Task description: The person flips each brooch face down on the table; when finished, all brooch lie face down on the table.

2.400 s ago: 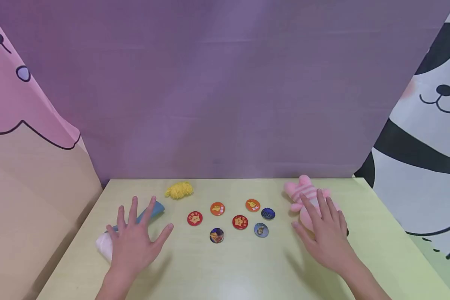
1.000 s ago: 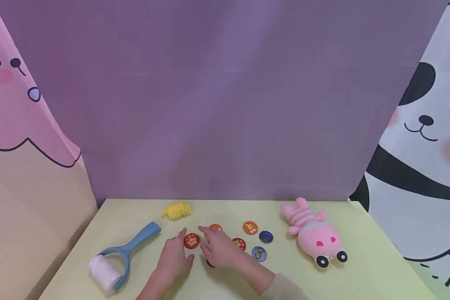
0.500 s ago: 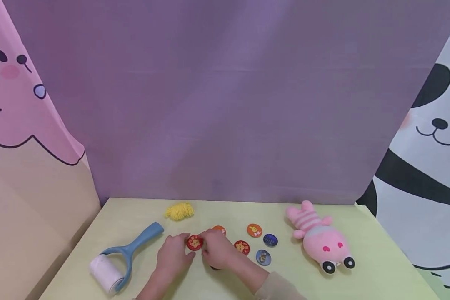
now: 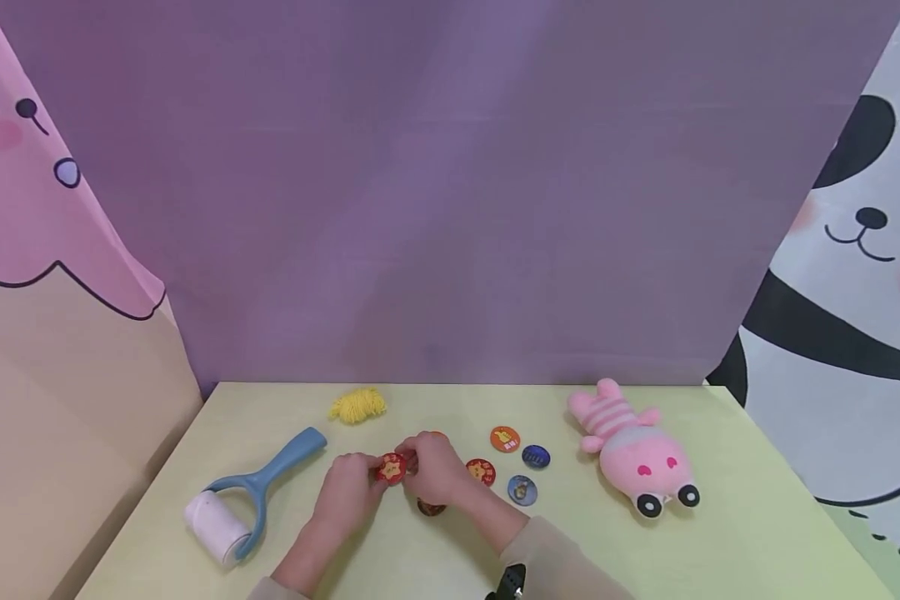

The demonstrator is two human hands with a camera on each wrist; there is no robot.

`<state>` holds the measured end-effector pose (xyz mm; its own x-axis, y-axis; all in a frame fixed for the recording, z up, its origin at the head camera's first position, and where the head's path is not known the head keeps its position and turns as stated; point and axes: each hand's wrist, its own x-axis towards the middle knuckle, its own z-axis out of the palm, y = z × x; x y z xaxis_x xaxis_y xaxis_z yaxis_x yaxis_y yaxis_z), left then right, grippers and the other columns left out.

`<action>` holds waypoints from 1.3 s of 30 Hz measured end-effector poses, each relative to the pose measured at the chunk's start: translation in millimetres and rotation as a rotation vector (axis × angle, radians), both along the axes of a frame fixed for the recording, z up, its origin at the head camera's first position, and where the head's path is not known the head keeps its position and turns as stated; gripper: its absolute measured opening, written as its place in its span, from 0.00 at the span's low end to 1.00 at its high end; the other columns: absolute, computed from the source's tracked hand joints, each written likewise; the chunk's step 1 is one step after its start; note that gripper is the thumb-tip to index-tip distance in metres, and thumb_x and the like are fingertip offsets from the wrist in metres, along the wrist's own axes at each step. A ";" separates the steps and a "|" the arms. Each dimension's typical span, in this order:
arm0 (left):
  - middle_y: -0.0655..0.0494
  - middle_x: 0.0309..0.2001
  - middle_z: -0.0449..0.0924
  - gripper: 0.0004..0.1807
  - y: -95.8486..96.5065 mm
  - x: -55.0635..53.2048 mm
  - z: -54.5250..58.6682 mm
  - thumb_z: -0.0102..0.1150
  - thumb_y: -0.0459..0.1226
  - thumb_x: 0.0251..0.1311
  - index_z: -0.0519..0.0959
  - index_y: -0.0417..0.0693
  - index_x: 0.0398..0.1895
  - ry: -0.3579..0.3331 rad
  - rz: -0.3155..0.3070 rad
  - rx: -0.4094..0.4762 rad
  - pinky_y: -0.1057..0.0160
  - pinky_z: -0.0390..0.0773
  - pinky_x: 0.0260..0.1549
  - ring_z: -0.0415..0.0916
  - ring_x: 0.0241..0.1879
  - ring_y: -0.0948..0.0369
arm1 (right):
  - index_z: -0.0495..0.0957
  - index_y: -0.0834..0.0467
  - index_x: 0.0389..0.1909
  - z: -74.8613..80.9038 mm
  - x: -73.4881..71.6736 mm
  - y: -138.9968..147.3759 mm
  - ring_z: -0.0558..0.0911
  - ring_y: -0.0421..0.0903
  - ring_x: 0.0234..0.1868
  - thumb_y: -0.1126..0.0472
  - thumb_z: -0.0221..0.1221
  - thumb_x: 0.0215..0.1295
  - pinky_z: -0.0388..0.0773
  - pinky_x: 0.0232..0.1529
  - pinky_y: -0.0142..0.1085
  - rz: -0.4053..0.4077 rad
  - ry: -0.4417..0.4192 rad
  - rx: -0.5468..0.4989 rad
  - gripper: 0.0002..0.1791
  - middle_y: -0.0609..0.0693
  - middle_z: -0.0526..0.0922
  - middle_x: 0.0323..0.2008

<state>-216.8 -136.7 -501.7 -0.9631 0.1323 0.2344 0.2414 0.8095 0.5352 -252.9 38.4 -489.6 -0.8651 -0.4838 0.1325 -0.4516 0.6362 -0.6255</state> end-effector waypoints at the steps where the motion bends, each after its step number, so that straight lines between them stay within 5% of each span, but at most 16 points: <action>1: 0.44 0.41 0.92 0.11 -1.6 0.5 -0.7 0.75 0.29 0.59 0.90 0.35 0.45 0.007 -0.015 0.016 0.51 0.90 0.45 0.90 0.43 0.50 | 0.86 0.66 0.52 0.2 -0.7 0.1 0.82 0.39 0.38 0.70 0.71 0.61 0.82 0.42 0.28 0.002 -0.010 -0.017 0.17 0.52 0.87 0.38; 8: 0.44 0.46 0.93 0.11 -7.0 6.1 -2.7 0.70 0.28 0.65 0.90 0.38 0.49 0.047 -0.033 0.252 0.59 0.91 0.42 0.91 0.47 0.50 | 0.88 0.64 0.50 4.7 -0.4 10.4 0.89 0.45 0.40 0.67 0.69 0.67 0.86 0.42 0.29 0.002 0.034 -0.142 0.12 0.55 0.88 0.42; 14: 0.45 0.43 0.93 0.09 -4.5 6.0 6.5 0.68 0.29 0.69 0.91 0.40 0.48 0.109 -0.011 0.413 0.69 0.89 0.36 0.93 0.41 0.52 | 0.92 0.58 0.43 14.4 -1.6 16.3 0.89 0.42 0.36 0.60 0.70 0.69 0.86 0.40 0.28 -0.030 0.088 -0.203 0.07 0.49 0.90 0.38; 25: 0.42 0.40 0.91 0.13 -2.8 11.8 23.6 0.71 0.26 0.64 0.90 0.36 0.51 0.132 0.005 0.519 0.71 0.87 0.30 0.90 0.28 0.62 | 0.91 0.55 0.46 24.7 0.5 14.8 0.88 0.37 0.35 0.61 0.71 0.69 0.85 0.38 0.26 -0.030 0.068 -0.323 0.08 0.48 0.92 0.39; 30: 0.43 0.38 0.90 0.21 2.8 5.2 28.5 0.72 0.24 0.61 0.86 0.37 0.59 0.123 -0.033 0.588 0.70 0.88 0.31 0.91 0.30 0.59 | 0.88 0.55 0.45 32.3 0.9 21.1 0.88 0.41 0.37 0.63 0.72 0.67 0.85 0.39 0.27 -0.095 0.056 -0.386 0.08 0.47 0.90 0.37; 35: 0.44 0.42 0.89 0.21 9.7 2.4 31.1 0.75 0.23 0.56 0.88 0.38 0.55 0.150 -0.057 0.588 0.69 0.88 0.33 0.92 0.33 0.56 | 0.87 0.52 0.38 37.3 -0.2 28.7 0.87 0.40 0.36 0.62 0.73 0.66 0.85 0.39 0.27 -0.135 0.073 -0.393 0.04 0.44 0.90 0.34; 39: 0.44 0.45 0.86 0.23 10.7 2.4 32.5 0.77 0.22 0.51 0.89 0.37 0.54 0.105 -0.069 0.605 0.69 0.89 0.34 0.91 0.34 0.59 | 0.89 0.52 0.38 37.5 -1.7 29.2 0.87 0.39 0.36 0.62 0.73 0.66 0.85 0.39 0.26 -0.144 0.051 -0.402 0.04 0.45 0.90 0.36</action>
<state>-214.4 -126.0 -469.2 -0.9249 0.0075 0.3801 0.3584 0.3506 0.8652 -254.5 67.6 -452.1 -0.9075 -0.2598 0.3301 -0.4128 0.4053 -0.8157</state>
